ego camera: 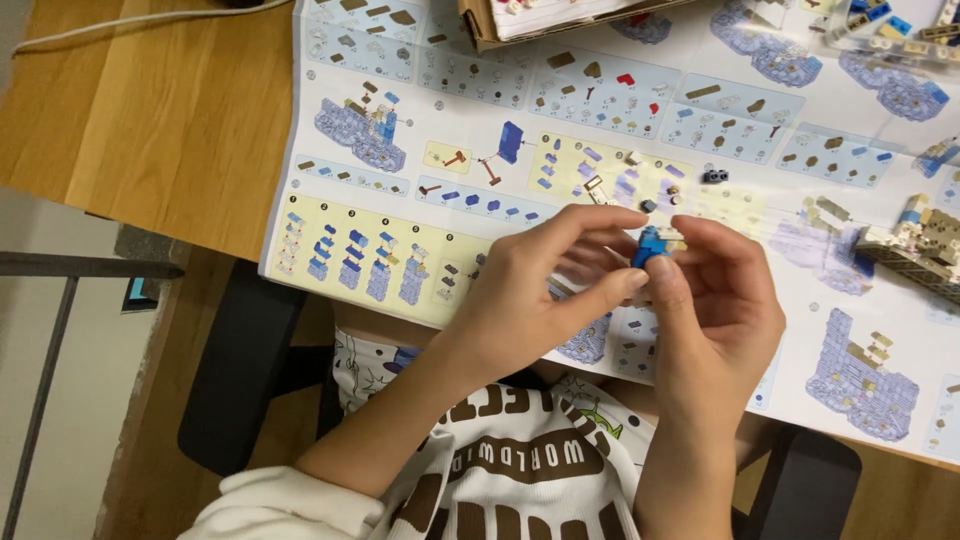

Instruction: The person assembles a small Lego model by connecting various blue, white, and tan pieces. They follow a printed instruction manual laid out on the table, picking up individual bricks and snapping them together to form a structure.

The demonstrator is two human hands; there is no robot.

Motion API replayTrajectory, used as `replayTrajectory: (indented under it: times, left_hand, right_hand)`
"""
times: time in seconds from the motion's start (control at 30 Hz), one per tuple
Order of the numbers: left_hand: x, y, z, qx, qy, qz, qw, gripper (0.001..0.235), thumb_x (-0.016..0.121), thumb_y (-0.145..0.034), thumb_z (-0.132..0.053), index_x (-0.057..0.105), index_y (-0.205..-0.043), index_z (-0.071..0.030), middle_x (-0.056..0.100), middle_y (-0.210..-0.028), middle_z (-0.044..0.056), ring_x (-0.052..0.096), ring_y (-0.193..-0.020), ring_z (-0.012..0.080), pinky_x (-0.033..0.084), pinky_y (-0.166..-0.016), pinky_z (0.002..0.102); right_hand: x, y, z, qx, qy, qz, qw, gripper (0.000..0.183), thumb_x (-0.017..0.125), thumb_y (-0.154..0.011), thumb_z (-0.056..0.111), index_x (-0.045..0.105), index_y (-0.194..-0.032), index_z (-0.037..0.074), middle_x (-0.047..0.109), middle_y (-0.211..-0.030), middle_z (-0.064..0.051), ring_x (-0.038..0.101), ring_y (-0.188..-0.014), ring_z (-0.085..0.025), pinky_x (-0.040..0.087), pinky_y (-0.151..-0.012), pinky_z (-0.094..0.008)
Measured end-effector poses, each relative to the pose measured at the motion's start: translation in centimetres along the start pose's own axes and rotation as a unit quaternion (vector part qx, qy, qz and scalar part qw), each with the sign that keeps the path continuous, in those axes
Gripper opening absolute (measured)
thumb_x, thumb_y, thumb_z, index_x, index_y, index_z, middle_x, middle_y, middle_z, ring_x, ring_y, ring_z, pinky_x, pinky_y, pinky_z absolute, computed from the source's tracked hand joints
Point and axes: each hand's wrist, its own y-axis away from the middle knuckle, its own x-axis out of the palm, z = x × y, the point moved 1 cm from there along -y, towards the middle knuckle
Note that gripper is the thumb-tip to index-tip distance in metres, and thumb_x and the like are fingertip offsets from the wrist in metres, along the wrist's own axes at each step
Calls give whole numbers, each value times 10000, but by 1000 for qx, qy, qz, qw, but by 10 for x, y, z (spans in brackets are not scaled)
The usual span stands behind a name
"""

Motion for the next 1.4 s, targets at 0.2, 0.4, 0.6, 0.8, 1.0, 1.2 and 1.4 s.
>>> replayTrajectory:
  times: [0.2, 0.4, 0.6, 0.8, 1.0, 1.2, 1.4]
  left_hand:
    - [0, 0, 0, -8, -41, 10, 999, 251, 606, -918, -252, 564, -1119, -107, 638, -977, 39, 714, -765, 110, 559, -709, 234]
    - [-4, -2, -8, 34, -102, 83, 991, 246, 491, -952, -338, 477, -1007, -99, 508, -766, -3, 511, -645, 120, 432, -574, 265]
    - [1, -1, -10, 79, -152, 61, 983, 295, 420, -972, -319, 444, -802, -80, 471, -731, 41, 479, -597, 216, 365, -552, 354]
    - [-3, -1, -5, 93, -134, 99, 982, 347, 369, -984, -326, 378, -730, -90, 413, -661, 34, 444, -628, 196, 333, -562, 345]
    - [-4, -1, -7, 100, -160, 119, 975, 346, 365, -977, -337, 377, -732, -93, 439, -656, 30, 484, -637, 211, 346, -570, 364]
    - [-4, -2, -4, 149, -154, 120, 969, 356, 381, -971, -354, 394, -742, -81, 442, -669, 33, 468, -613, 229, 364, -613, 368]
    - [5, 4, 8, 189, -224, 81, 953, 344, 415, -966, -374, 408, -769, -92, 465, -730, 36, 513, -695, 246, 403, -687, 400]
  right_hand:
    - [-4, 1, -11, -20, -13, -35, 999, 248, 669, -925, 54, 501, -1097, 115, 545, -891, 8, 530, -677, -40, 438, -666, -156]
    - [-5, 0, -13, -55, -9, -65, 996, 320, 642, -947, 154, 572, -1238, 38, 643, -1188, -76, 613, -1005, -89, 501, -826, -194]
    - [-6, 1, -19, -46, -28, -90, 994, 236, 635, -971, 90, 571, -1199, 76, 599, -977, -7, 552, -810, -36, 458, -734, -148]
    - [-4, 3, -13, -51, -13, -35, 998, 281, 607, -972, 136, 522, -1233, 72, 601, -1138, -37, 536, -895, -29, 438, -819, -157]
    - [1, 5, 0, -11, 4, 0, 1000, 325, 576, -942, 164, 531, -1253, 80, 467, -625, 48, 417, -500, -31, 353, -514, -158]
    - [0, 5, 1, -9, 38, -11, 999, 340, 589, -942, 186, 539, -1262, 83, 362, -565, 99, 299, -518, 17, 252, -552, -154]
    - [1, 3, 3, 23, -51, 35, 998, 260, 529, -913, 130, 549, -1152, 32, 273, -575, 98, 209, -501, 3, 173, -498, -177]
